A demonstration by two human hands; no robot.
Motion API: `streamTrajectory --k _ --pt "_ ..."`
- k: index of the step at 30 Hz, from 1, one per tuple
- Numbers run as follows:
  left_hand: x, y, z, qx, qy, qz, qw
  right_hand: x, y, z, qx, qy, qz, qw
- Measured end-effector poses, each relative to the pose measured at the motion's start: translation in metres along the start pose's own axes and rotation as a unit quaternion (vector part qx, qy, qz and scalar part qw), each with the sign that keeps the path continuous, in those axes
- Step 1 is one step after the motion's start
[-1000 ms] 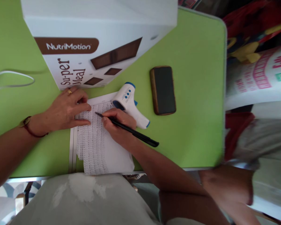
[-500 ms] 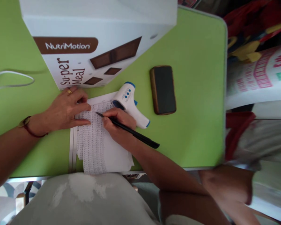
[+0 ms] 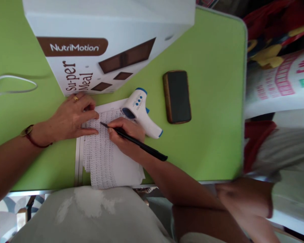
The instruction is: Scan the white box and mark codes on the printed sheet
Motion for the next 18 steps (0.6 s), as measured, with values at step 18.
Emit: streamTrajectory --k 18 --pt "-0.0003 -0.0009 0.0007 0.011 -0.003 -0.005 1.0 -0.0001 0.0016 -0.0016 0.0 -0.008 -0.005 1.0"
Point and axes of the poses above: each hand's wrist, its own x-axis away from the middle knuckle, its own y-axis out of the back of the hand, z = x × y, the point moved 7 cm from there along -x, towards the middle knuckle, and after that the axes turned 13 degrees about y, right-handed, at the moved point
